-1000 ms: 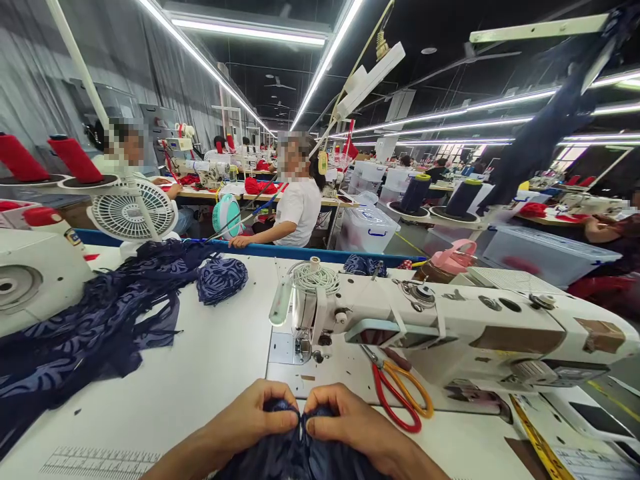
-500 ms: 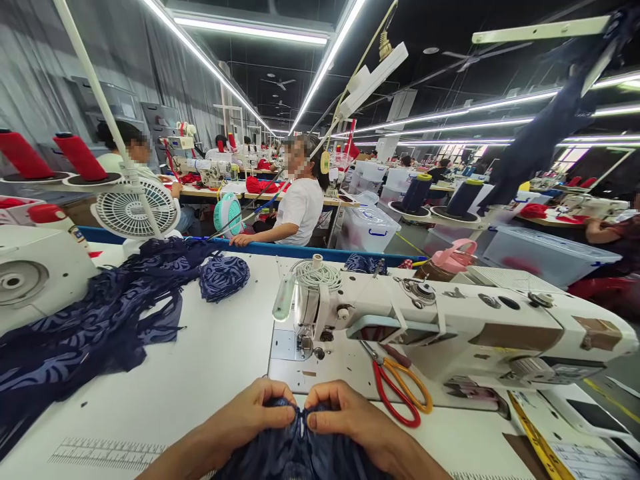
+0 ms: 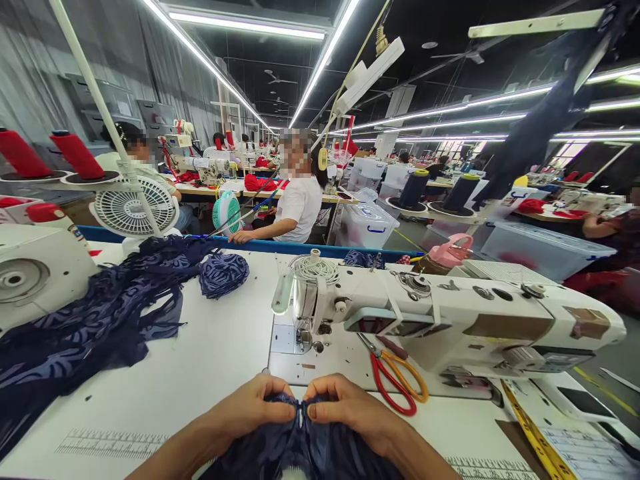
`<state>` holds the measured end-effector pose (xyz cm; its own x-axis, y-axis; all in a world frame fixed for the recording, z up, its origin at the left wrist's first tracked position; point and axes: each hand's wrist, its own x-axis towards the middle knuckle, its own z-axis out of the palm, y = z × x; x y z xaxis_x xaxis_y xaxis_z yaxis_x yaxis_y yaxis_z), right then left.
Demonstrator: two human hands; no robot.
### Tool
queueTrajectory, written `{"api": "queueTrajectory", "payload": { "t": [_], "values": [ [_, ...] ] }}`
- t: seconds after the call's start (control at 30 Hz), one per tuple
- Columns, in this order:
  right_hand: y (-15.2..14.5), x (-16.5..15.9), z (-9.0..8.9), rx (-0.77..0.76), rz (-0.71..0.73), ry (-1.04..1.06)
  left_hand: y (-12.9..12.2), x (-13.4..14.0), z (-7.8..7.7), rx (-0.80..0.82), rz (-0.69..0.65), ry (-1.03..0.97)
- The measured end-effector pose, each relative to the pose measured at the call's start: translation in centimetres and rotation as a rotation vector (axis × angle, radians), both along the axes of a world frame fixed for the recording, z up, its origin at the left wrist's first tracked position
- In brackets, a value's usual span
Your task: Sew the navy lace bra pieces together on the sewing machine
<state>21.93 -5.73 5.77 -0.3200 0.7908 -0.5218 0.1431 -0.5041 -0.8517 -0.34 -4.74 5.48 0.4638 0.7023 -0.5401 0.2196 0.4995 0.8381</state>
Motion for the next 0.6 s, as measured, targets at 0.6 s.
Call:
{"api": "queueTrajectory", "payload": {
  "t": [0.6],
  "values": [
    [0.6, -1.1, 0.3, 0.466, 0.248, -0.543, 1.5, 0.1, -0.6, 0.574, -0.224, 0.421]
  ]
}}
